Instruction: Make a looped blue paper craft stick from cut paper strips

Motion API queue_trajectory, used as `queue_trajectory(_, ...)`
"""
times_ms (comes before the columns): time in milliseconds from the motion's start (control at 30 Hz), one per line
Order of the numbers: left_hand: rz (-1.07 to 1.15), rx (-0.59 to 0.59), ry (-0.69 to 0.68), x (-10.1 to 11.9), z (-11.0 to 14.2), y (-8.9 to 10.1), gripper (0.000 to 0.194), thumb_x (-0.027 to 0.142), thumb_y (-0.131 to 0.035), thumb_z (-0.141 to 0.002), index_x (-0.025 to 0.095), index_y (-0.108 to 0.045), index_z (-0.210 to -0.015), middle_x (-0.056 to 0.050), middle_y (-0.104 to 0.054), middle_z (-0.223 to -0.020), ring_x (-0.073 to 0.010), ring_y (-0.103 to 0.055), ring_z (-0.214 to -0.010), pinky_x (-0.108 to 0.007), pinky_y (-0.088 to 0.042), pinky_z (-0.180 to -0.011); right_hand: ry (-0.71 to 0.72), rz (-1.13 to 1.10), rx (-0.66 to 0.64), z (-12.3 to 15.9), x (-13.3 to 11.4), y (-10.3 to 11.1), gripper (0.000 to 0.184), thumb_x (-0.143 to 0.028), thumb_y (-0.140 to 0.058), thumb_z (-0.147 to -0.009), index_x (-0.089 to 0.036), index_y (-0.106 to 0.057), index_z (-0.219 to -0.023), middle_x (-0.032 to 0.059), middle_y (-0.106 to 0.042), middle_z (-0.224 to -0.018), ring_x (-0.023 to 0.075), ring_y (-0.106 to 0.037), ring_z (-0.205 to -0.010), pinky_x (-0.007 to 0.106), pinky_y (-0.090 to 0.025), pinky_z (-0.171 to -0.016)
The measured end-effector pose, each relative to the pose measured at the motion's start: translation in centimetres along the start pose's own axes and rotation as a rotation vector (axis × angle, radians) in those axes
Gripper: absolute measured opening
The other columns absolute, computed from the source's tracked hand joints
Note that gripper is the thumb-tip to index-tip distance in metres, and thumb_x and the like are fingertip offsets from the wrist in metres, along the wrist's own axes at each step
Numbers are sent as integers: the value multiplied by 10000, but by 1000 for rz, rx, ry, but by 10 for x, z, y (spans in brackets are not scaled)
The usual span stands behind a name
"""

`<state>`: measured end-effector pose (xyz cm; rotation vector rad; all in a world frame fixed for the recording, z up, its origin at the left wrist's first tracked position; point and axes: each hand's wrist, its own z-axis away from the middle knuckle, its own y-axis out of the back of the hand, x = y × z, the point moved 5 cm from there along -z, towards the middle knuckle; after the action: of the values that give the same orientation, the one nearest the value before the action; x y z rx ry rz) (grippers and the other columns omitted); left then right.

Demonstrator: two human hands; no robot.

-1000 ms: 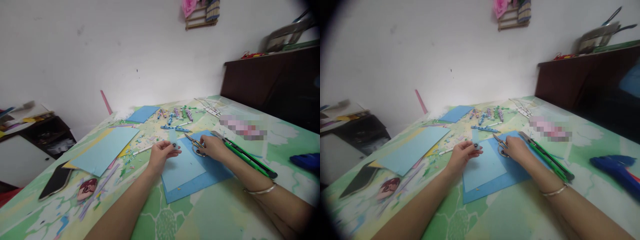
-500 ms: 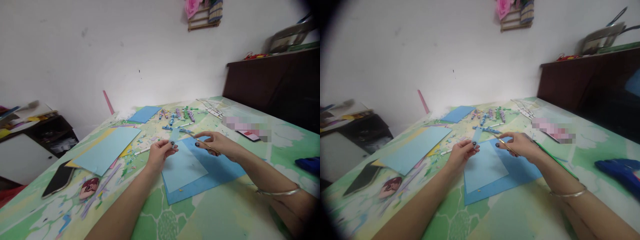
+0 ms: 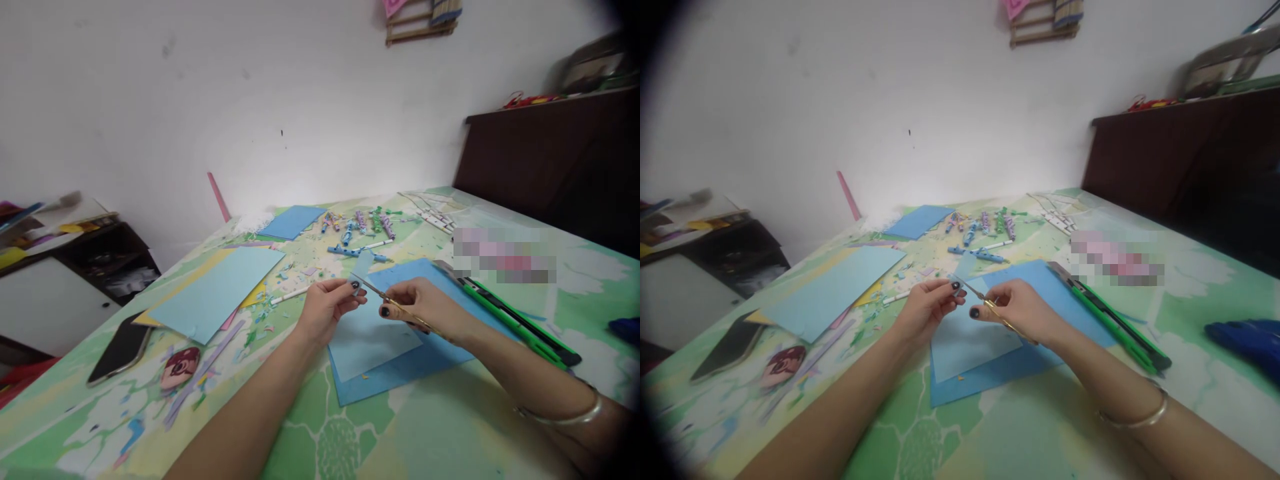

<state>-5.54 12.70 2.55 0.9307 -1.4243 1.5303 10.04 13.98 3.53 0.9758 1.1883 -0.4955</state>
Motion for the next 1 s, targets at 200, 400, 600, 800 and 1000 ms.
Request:
queue_trajectory(200,-16,-18,9,0,0,-1,188,217,-742,-595,80,-677,-706,-70,-681,-671,-105,-618,-568,-187,-463,-545,-21,-42,-19,-1,2,0,308,-454,-699,-601,-165,-608,-659,-59,-376,-448,56,-297,-381,219,-181,-359)
queue_trajectory(400,-29,-18,20,-1,0,0,174,214,-736,-602,83,-676,-700,-74,-682,-667,-106,-617,-567,-195,-467,-554,-43,-35,-34,-1,2,1,343,-483,-701,-578,-162,-636,-680,-58,-378,-438,49,-263,-373,217,-162,-353)
queue_trajectory(600,-23,-20,35,-1,0,1,164,205,-736,-598,85,-673,-691,-74,-682,-671,-101,-613,-564,-190,-468,-545,-40,-10,-41,-1,3,2,346,-486,-689,-592,-157,-631,-681,-51,-377,-458,49,-262,-384,212,-158,-352)
queue_trajectory(800,-18,-16,41,-1,0,1,159,194,-734,-598,80,-671,-690,-74,-677,-646,-101,-616,-555,-176,-465,-524,-30,-38,-46,-1,2,1,307,-446,-697,-598,-154,-629,-662,-55,-371,-447,45,-257,-372,215,-160,-359)
queue_trajectory(1000,-14,-20,44,-1,1,1,150,187,-729,-605,79,-672,-692,-76,-681,-656,-99,-617,-558,-172,-468,-528,-43,-35,-58,-1,5,1,294,-430,-687,-620,-150,-641,-696,-52,-372,-448,52,-277,-376,212,-168,-355)
